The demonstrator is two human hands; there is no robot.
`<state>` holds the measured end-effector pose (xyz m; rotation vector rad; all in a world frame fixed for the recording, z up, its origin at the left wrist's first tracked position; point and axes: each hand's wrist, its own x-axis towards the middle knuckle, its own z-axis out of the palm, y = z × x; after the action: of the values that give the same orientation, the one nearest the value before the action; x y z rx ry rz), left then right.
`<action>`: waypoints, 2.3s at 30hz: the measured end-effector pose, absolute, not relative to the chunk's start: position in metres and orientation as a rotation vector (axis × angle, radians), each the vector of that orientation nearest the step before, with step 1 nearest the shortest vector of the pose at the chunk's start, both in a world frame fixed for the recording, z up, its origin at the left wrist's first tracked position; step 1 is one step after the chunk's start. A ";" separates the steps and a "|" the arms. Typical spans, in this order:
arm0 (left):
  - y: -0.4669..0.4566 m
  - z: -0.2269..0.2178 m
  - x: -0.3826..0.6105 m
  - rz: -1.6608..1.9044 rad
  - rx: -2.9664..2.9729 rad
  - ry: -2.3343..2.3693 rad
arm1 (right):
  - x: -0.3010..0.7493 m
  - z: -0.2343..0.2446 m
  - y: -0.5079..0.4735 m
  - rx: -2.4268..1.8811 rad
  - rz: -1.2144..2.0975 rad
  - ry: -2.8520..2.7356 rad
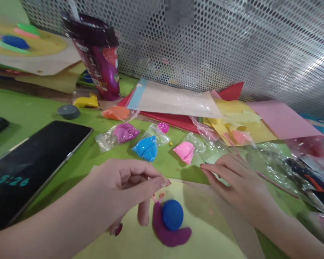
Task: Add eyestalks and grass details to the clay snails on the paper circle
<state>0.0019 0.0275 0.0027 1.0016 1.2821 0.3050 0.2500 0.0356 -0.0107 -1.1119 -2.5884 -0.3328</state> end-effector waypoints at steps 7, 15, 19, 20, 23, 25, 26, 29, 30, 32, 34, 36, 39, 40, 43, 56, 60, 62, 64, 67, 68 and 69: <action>0.024 0.002 -0.001 0.314 1.032 1.301 | 0.250 -0.016 0.032 -1.065 -0.350 -2.645; 0.028 0.001 0.000 0.303 1.055 1.284 | 0.250 -0.013 0.027 -1.062 -0.339 -2.669; 0.026 0.003 0.000 0.313 1.037 1.292 | 0.248 -0.010 0.025 -1.028 -0.164 -2.593; 0.026 0.003 0.000 0.316 1.034 1.292 | 0.247 -0.008 0.024 -1.050 -0.110 -2.544; 0.026 0.003 0.000 0.318 1.027 1.288 | 0.246 -0.003 0.024 -1.171 0.091 -2.418; 0.026 0.002 0.000 0.317 1.025 1.290 | 0.247 -0.001 0.025 -1.257 0.209 -2.385; 0.026 0.002 0.000 0.315 1.025 1.295 | 0.247 -0.001 0.026 -1.284 0.231 -2.381; 0.026 0.001 0.000 0.320 1.034 1.313 | 0.248 -0.004 0.028 -1.292 0.118 -2.402; 0.026 0.002 0.000 0.321 1.037 1.316 | 0.248 -0.006 0.029 -1.270 0.048 -2.420; 0.026 0.002 0.000 0.320 1.041 1.314 | 0.249 -0.010 0.029 -1.229 -0.055 -2.457; 0.026 0.003 0.000 0.316 1.044 1.308 | 0.249 -0.013 0.029 -1.216 -0.078 -2.482; 0.026 0.003 -0.001 0.316 1.048 1.309 | 0.249 -0.015 0.029 -1.236 -0.059 -2.482; 0.027 0.004 0.000 0.313 1.055 1.310 | 0.247 -0.015 0.028 -1.256 -0.036 -2.480; 0.027 0.005 0.000 0.313 1.061 1.310 | 0.246 -0.015 0.028 -1.261 -0.035 -2.479; 0.028 0.007 0.000 0.306 1.065 1.324 | 0.244 -0.014 0.028 -1.277 -0.033 -2.465; 0.026 0.007 -0.003 0.354 1.169 1.256 | 0.220 -0.003 0.027 -1.098 -0.082 -2.496; 0.025 0.008 -0.005 0.359 1.190 1.250 | 0.210 -0.012 0.035 -0.967 -0.069 -2.489; 0.026 0.009 -0.005 0.356 1.196 1.243 | 0.209 -0.018 0.037 -0.956 -0.072 -2.496; 0.027 0.010 -0.006 0.359 1.191 1.227 | 0.209 -0.021 0.037 -0.961 -0.065 -2.509; 0.028 0.011 -0.006 0.357 1.159 1.226 | 0.210 -0.022 0.036 -0.966 -0.063 -2.522; 0.028 0.011 -0.006 0.355 1.149 1.232 | 0.210 -0.021 0.035 -0.969 -0.058 -2.527; 0.029 0.011 -0.006 0.351 1.140 1.236 | 0.210 -0.021 0.035 -0.968 -0.049 -2.528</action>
<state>-0.0057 0.0286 0.0106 1.1398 1.2364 0.3506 0.2098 0.0352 -0.0211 -0.9679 -2.5282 -0.0487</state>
